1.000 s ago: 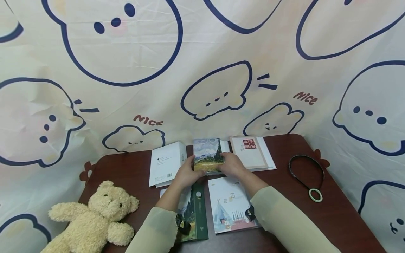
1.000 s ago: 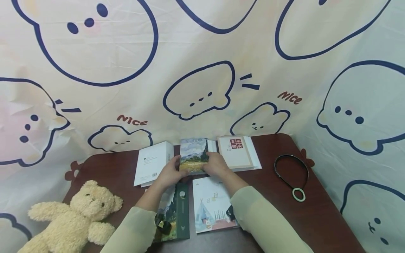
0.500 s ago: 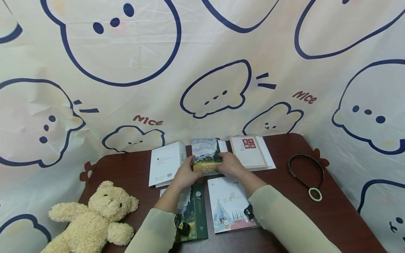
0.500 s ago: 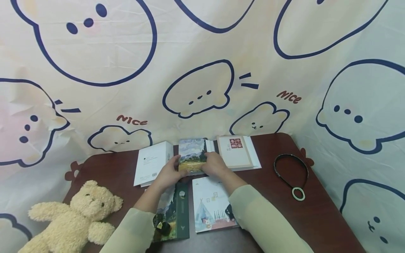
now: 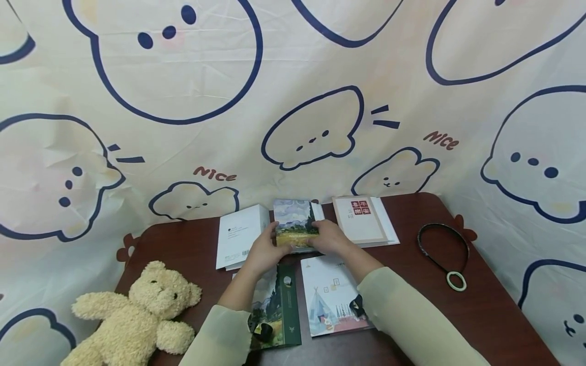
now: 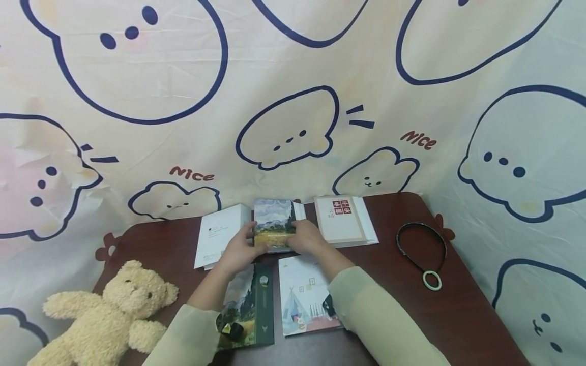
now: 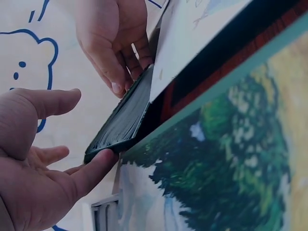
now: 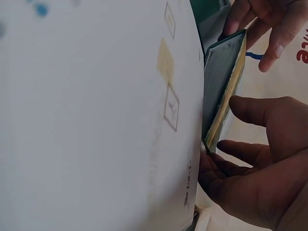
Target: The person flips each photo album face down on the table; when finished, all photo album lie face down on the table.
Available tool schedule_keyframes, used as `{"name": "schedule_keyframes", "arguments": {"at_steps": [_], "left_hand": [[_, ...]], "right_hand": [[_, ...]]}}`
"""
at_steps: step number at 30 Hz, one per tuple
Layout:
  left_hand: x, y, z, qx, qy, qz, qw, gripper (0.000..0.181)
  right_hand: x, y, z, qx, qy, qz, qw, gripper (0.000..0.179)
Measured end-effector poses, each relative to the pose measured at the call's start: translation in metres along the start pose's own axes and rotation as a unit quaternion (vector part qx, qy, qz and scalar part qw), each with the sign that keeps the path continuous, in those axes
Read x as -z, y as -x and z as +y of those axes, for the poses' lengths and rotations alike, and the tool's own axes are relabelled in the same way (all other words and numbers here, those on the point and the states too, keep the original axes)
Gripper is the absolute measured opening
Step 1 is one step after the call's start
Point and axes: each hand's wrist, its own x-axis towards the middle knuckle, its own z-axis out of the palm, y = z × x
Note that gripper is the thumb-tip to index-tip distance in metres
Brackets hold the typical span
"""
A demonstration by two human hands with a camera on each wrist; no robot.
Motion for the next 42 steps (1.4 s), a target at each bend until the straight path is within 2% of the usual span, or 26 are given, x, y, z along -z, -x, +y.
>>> {"name": "schedule_keyframes", "arguments": {"at_steps": [5,11,19,24,34,42], "left_hand": [[0.005,0.002,0.002,-0.015,0.007,0.015,0.9998,0.079],[0.009,0.005,0.005,-0.014,0.021,0.02,0.9995,0.077],[0.016,0.007,0.007,-0.029,0.031,0.039,0.9983,0.071],[0.019,0.007,0.008,-0.034,0.044,0.048,0.9973,0.067],[0.023,0.009,0.012,-0.04,0.055,0.067,0.9954,0.063],[0.025,0.008,0.013,-0.05,0.056,0.071,0.9946,0.059]], "right_hand": [[0.0,0.001,-0.003,0.016,-0.003,-0.002,0.9999,0.06],[0.0,0.001,-0.005,0.021,-0.013,-0.009,0.9996,0.06],[0.001,-0.001,-0.005,0.03,-0.062,-0.02,0.9974,0.061],[0.0,-0.002,-0.004,0.047,-0.075,-0.023,0.9958,0.059],[-0.005,-0.001,-0.007,0.041,-0.108,-0.032,0.9928,0.059],[-0.005,0.004,-0.009,0.019,-0.167,-0.057,0.9842,0.058]]}}
